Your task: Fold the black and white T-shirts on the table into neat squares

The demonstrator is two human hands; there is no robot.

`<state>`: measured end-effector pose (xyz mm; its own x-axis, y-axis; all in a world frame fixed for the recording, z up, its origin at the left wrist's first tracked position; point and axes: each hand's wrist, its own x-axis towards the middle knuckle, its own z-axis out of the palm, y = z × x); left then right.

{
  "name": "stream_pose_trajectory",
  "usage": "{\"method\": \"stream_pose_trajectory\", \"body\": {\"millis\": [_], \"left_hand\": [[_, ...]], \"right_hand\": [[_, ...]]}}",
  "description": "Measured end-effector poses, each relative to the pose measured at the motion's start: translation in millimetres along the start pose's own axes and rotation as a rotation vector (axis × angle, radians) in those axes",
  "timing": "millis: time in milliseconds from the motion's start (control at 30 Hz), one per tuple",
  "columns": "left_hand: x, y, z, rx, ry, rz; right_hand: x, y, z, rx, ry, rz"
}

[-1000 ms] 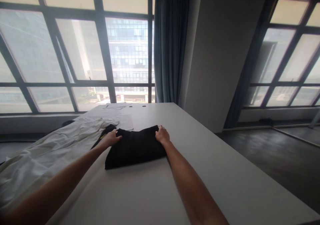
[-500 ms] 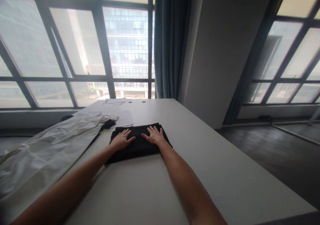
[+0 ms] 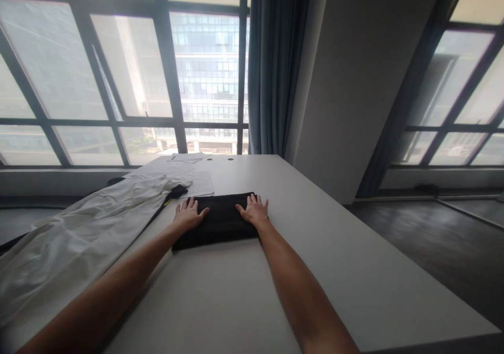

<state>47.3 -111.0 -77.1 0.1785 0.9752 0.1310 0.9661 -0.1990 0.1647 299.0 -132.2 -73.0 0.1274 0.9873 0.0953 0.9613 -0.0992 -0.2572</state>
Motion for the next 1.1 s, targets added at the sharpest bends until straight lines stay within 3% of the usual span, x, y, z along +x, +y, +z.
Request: {"method": "stream_pose_trajectory", "body": {"millis": [67, 133, 200, 300, 367, 500, 700, 800, 933, 1100], "left_hand": [[-11.5, 13.7, 1.6, 0.004, 0.04, 0.128], [-24.0, 24.4, 4.7, -0.016, 0.007, 0.24], [-34.3, 28.1, 6.5, -0.031, -0.04, 0.267], [-42.2, 21.0, 5.6, -0.04, -0.072, 0.253], [-43.7, 13.1, 4.7, -0.04, -0.061, 0.237], [-43.5, 4.8, 5.7, -0.026, -0.009, 0.232], [-41.3, 6.0, 5.6, -0.039, -0.02, 0.261], [-43.2, 4.5, 1.3, -0.099, 0.039, 0.24], [-49.8, -1.1, -5.9, -0.073, 0.137, 0.199], [-56.8, -8.3, -7.8, -0.06, 0.053, 0.089]], "right_hand": [[-2.5, -7.5, 1.1, -0.004, 0.042, -0.098], [-5.5, -13.2, 4.7, 0.017, -0.023, -0.172], [-8.5, -15.4, 8.5, 0.033, -0.119, -0.181], [-12.6, -14.6, 10.1, 0.052, -0.155, -0.161], [-15.7, -15.0, 8.3, 0.069, -0.112, -0.16], [-26.5, -26.7, 2.8, 0.078, 0.005, -0.329], [-51.7, -44.2, -6.8, 0.11, -0.165, -0.594], [-61.6, -41.2, -9.2, 0.084, -0.268, -0.679], [-64.7, -38.1, -12.4, 0.068, -0.3, -0.669], [-59.5, -39.0, -18.4, 0.061, -0.289, -0.628]]}}
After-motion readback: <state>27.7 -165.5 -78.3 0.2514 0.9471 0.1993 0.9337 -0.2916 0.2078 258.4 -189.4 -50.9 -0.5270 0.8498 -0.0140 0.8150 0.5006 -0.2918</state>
